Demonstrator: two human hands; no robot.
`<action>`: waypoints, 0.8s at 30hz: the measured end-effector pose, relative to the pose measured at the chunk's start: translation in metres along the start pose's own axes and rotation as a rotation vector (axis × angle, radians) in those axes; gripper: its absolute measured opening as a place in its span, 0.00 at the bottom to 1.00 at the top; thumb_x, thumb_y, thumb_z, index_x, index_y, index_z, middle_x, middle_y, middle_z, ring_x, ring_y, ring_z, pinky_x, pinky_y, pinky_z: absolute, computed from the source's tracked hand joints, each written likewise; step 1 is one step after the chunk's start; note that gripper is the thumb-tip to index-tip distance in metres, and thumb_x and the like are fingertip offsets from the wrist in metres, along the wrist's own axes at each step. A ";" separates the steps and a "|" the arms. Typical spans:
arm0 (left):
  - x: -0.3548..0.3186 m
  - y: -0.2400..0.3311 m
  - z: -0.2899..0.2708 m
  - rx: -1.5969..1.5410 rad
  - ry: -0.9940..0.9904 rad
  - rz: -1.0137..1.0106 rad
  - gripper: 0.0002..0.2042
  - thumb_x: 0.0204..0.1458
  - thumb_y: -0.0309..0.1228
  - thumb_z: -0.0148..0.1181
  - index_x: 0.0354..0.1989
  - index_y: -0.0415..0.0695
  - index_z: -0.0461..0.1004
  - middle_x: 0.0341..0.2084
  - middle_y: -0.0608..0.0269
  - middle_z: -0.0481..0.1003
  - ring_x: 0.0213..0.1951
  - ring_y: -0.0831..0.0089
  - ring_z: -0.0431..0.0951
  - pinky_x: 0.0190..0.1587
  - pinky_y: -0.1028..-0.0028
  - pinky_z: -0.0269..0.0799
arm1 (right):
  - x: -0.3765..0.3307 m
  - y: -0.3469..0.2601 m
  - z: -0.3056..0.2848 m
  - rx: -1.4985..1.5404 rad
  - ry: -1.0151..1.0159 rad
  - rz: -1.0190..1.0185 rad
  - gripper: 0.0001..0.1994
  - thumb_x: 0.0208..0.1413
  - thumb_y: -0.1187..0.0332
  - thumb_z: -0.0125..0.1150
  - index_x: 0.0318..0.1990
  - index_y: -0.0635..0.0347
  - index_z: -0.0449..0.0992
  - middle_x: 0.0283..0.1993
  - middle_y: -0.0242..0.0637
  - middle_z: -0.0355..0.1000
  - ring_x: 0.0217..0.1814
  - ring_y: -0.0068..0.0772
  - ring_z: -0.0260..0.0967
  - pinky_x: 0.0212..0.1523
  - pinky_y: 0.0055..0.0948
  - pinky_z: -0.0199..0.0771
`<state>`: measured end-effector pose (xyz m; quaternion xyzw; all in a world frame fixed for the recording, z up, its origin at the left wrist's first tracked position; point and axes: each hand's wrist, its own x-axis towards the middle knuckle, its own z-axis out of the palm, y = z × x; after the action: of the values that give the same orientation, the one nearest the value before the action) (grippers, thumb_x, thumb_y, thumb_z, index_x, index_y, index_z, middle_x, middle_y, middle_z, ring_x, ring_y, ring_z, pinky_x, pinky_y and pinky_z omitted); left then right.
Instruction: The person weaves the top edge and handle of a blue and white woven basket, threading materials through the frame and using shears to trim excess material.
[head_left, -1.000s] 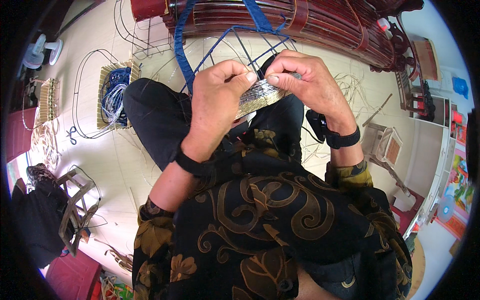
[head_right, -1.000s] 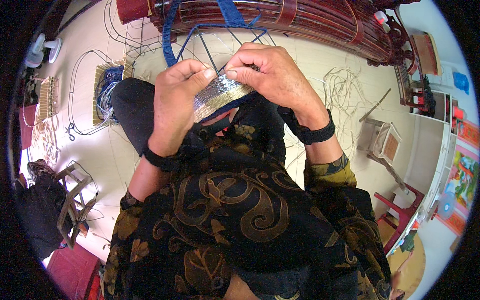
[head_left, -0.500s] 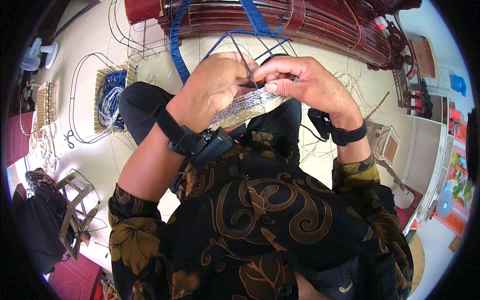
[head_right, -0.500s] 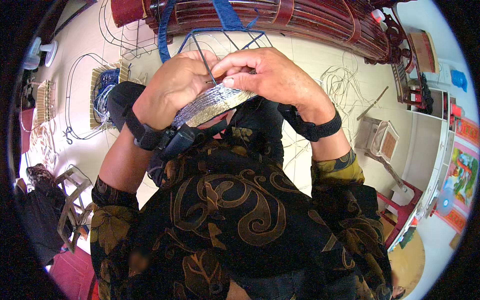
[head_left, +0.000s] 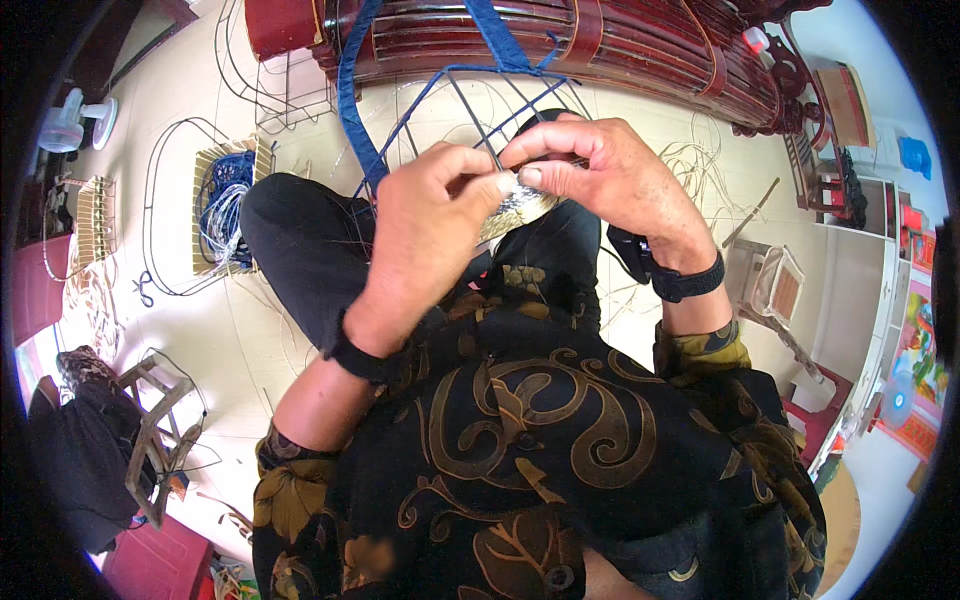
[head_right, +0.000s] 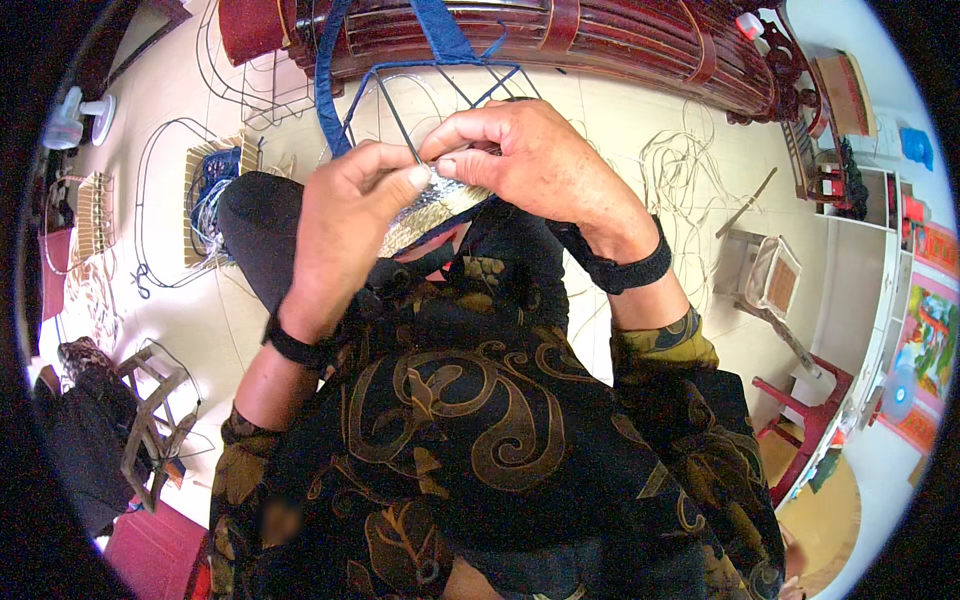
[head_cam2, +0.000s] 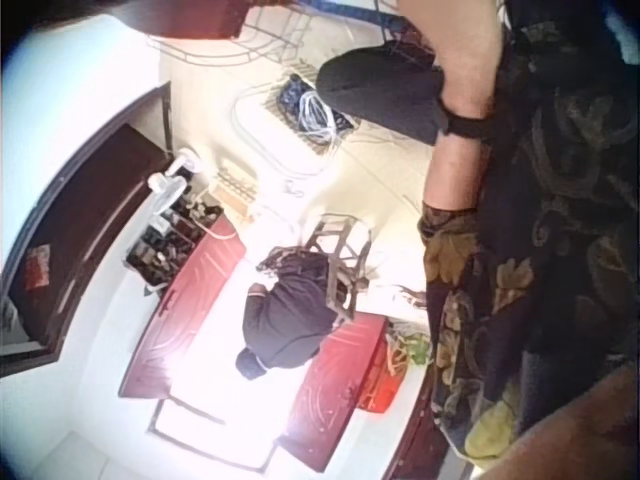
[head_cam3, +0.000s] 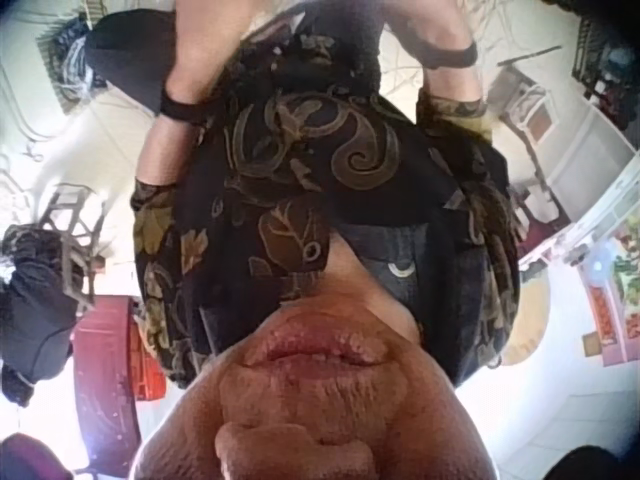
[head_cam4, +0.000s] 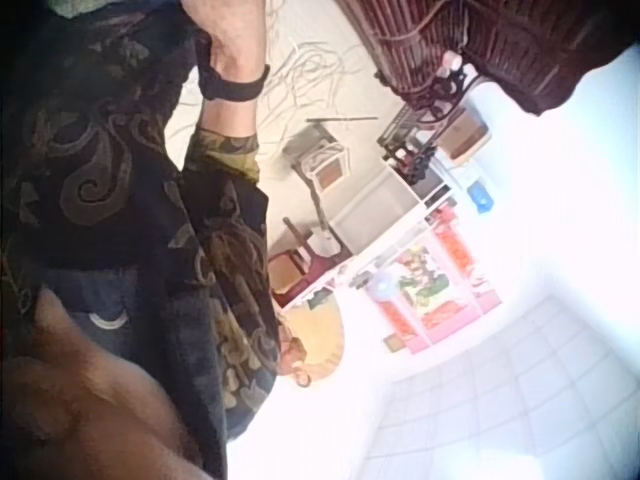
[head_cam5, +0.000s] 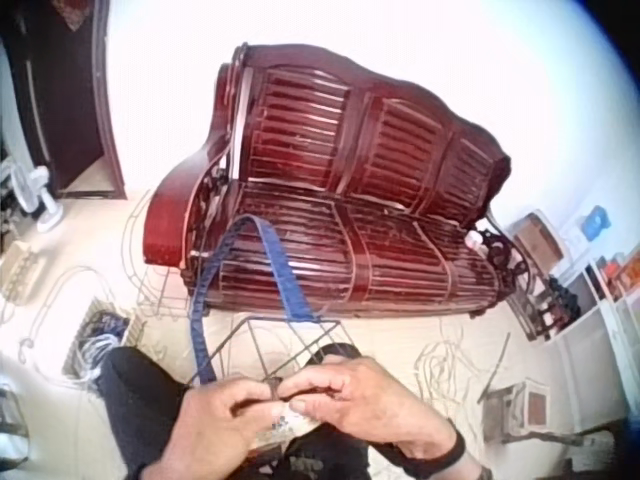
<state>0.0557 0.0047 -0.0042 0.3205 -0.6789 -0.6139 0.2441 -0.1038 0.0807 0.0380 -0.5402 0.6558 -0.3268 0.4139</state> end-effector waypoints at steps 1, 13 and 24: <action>-0.003 0.004 0.005 -0.085 0.042 -0.108 0.05 0.42 0.23 0.60 0.26 0.34 0.73 0.19 0.60 0.73 0.21 0.80 0.71 0.25 0.79 0.65 | 0.000 -0.001 0.002 -0.001 0.001 -0.008 0.09 0.49 0.75 0.58 0.39 0.61 0.75 0.32 0.30 0.70 0.33 0.19 0.65 0.34 0.19 0.65; 0.001 -0.005 0.000 -0.057 0.054 -0.098 0.02 0.44 0.22 0.59 0.24 0.35 0.74 0.20 0.67 0.73 0.22 0.85 0.68 0.24 0.84 0.62 | 0.007 -0.016 0.012 0.153 0.291 -0.228 0.06 0.48 0.75 0.58 0.36 0.64 0.75 0.35 0.31 0.71 0.37 0.21 0.67 0.41 0.21 0.67; -0.010 -0.007 -0.011 -0.215 0.118 0.166 0.03 0.46 0.23 0.54 0.24 0.37 0.72 0.20 0.72 0.71 0.26 0.85 0.66 0.27 0.81 0.62 | 0.034 -0.035 0.087 0.326 0.395 -0.575 0.05 0.44 0.77 0.47 0.32 0.60 0.64 0.16 0.27 0.64 0.16 0.16 0.60 0.18 0.17 0.60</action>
<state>0.0713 0.0037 -0.0089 0.2706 -0.6178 -0.6408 0.3666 -0.0124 0.0422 0.0239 -0.5559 0.4841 -0.6273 0.2512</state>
